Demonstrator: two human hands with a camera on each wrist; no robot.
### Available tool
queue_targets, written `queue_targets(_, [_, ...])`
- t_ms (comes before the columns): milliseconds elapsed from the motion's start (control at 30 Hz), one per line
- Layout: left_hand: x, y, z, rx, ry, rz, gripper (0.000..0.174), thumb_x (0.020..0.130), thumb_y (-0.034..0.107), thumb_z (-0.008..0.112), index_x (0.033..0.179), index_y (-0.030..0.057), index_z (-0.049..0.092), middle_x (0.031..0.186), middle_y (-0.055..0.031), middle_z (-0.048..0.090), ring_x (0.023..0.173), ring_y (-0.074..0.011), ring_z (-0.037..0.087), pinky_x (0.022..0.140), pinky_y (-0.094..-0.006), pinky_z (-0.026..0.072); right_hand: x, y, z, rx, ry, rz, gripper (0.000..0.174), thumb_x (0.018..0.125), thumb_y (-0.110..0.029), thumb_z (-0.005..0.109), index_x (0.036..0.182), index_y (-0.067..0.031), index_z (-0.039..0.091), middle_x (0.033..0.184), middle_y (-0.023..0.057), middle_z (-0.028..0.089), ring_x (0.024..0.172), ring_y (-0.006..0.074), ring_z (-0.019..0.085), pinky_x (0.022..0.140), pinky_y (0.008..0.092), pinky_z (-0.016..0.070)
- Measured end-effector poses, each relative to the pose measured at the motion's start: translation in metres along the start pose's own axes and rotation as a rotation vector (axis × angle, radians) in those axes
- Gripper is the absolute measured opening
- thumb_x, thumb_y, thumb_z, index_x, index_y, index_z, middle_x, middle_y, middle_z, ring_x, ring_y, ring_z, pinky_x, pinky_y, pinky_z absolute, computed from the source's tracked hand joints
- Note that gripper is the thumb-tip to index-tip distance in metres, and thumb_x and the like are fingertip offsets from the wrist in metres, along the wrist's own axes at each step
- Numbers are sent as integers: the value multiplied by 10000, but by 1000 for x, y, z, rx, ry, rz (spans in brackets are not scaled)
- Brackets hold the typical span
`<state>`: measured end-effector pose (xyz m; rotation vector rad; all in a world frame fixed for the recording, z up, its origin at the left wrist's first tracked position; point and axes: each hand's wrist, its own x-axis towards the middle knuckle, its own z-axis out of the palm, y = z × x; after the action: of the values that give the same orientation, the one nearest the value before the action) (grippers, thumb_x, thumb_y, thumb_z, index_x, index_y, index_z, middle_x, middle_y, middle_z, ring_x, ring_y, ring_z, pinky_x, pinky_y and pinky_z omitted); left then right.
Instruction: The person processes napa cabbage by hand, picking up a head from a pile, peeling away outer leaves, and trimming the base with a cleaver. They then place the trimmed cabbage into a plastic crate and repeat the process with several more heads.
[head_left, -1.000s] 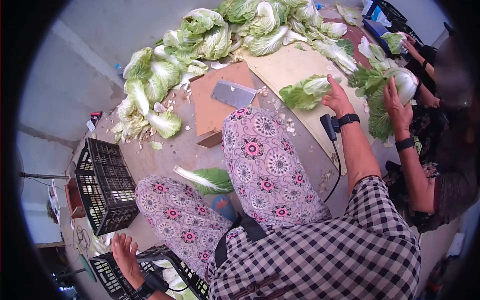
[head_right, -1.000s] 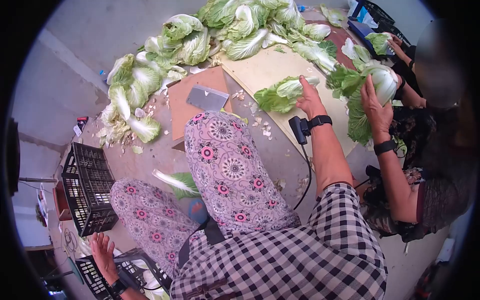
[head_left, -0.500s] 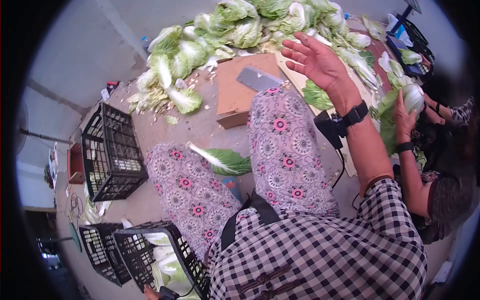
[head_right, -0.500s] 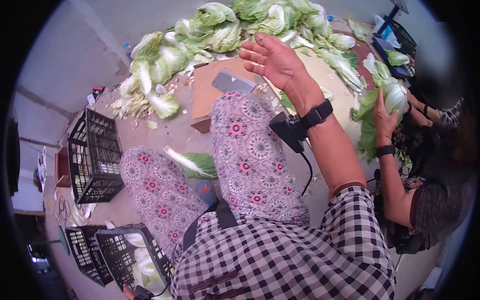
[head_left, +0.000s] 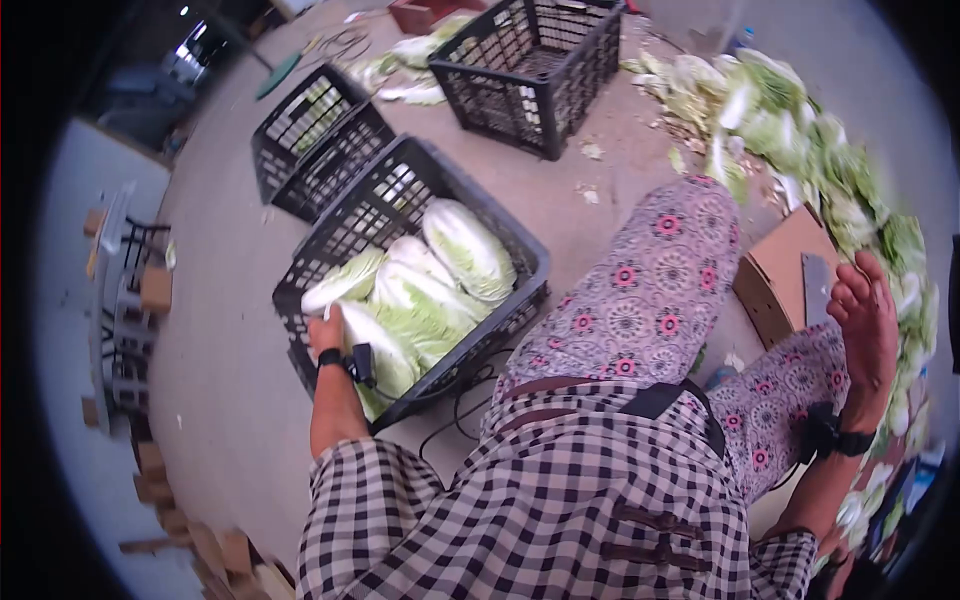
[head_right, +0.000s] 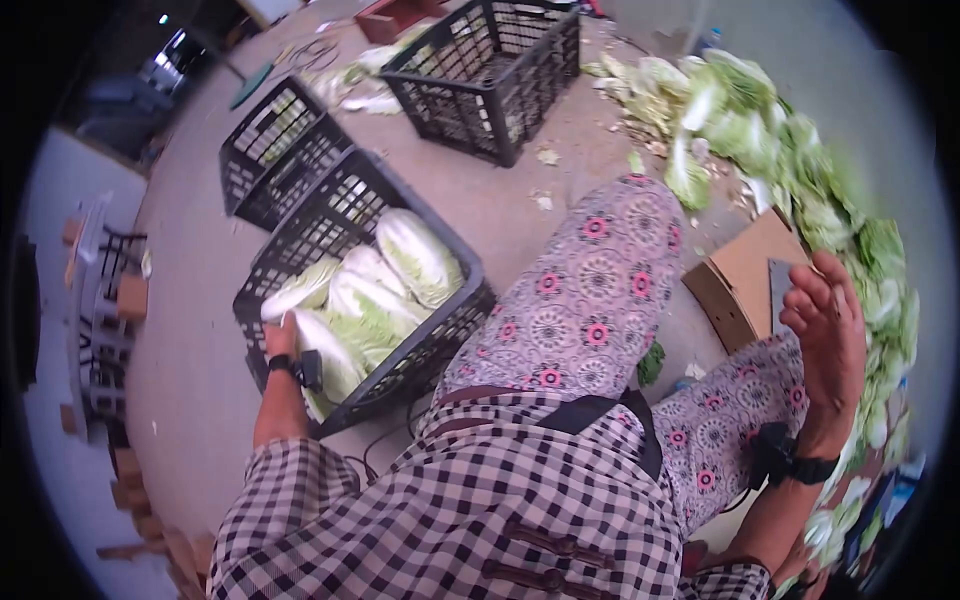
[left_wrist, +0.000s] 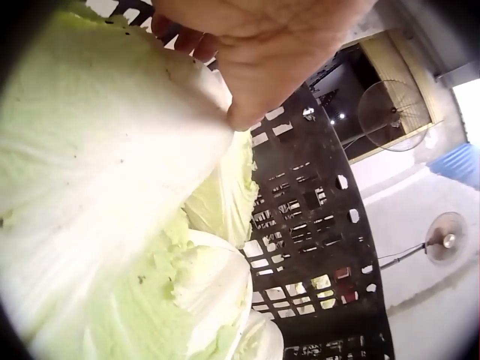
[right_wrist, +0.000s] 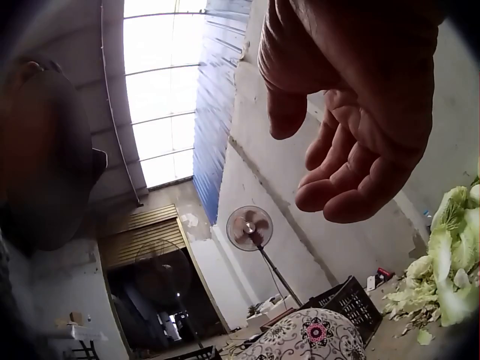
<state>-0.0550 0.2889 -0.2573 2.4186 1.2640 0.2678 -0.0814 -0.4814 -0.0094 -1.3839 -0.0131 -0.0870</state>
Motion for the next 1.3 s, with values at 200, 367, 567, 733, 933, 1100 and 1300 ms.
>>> queue_targets(200, [0, 8, 16, 8, -113, -67, 945, 575, 604, 684, 1280, 45, 395, 1272, -220, 452, 1172, -363, 441, 967, -443, 350, 18, 6, 9, -38, 31, 84, 529, 874, -323, 557, 1255, -3, 376, 1078, 95, 570, 861, 129, 577, 751, 254, 483])
queue_targets(367, [2, 0, 10, -133, -160, -33, 942, 575, 457, 738, 1310, 37, 325, 1198, -252, 496, 1095, -387, 498, 949, -419, 380, 18, 14, 13, -32, -13, 77, 521, 878, -321, 550, 1256, -4, 382, 1068, 97, 574, 851, 127, 577, 757, 265, 489])
queue_targets(567, [-48, 68, -64, -680, -148, 30, 746, 598, 98, 723, 1244, -33, 375, 1048, -155, 567, 812, -216, 604, 685, -310, 515, 25, 10, 16, -42, -39, 69, 503, 884, -315, 540, 1251, -7, 387, 1060, 91, 580, 850, 129, 581, 752, 267, 491])
queue_targets(733, [-73, 155, -132, -936, -110, 296, 684, 635, 94, 712, 1234, -11, 399, 1067, -149, 555, 885, -218, 586, 752, -314, 498, 37, 12, 35, -22, -117, 116, 490, 894, -313, 520, 1259, -16, 383, 1055, 91, 586, 855, 133, 584, 745, 265, 490])
queue_targets(933, [-162, 306, -191, -1276, -302, 849, 635, 720, 275, 645, 1249, 11, 412, 1146, -112, 517, 1045, -213, 509, 924, -335, 392, 50, 6, 64, 147, -152, 62, 452, 920, -331, 455, 1256, -34, 400, 1078, 95, 582, 874, 147, 583, 771, 291, 475])
queue_targets(1100, [-259, 379, -165, -1455, -521, 1068, 644, 706, 264, 638, 1223, -47, 412, 1145, -142, 528, 1060, -225, 520, 950, -326, 384, 58, -5, 50, 164, -223, -140, 418, 926, -294, 454, 1234, -14, 419, 1085, 121, 583, 904, 176, 590, 778, 297, 485])
queue_targets(1300, [-328, 419, -146, -1616, -921, 950, 645, 687, 253, 645, 1219, -31, 417, 1121, -147, 538, 1010, -222, 550, 914, -311, 433, 55, -35, 67, 62, -189, -254, 475, 923, -354, 440, 1246, -7, 416, 1138, 127, 554, 1012, 183, 551, 871, 314, 439])
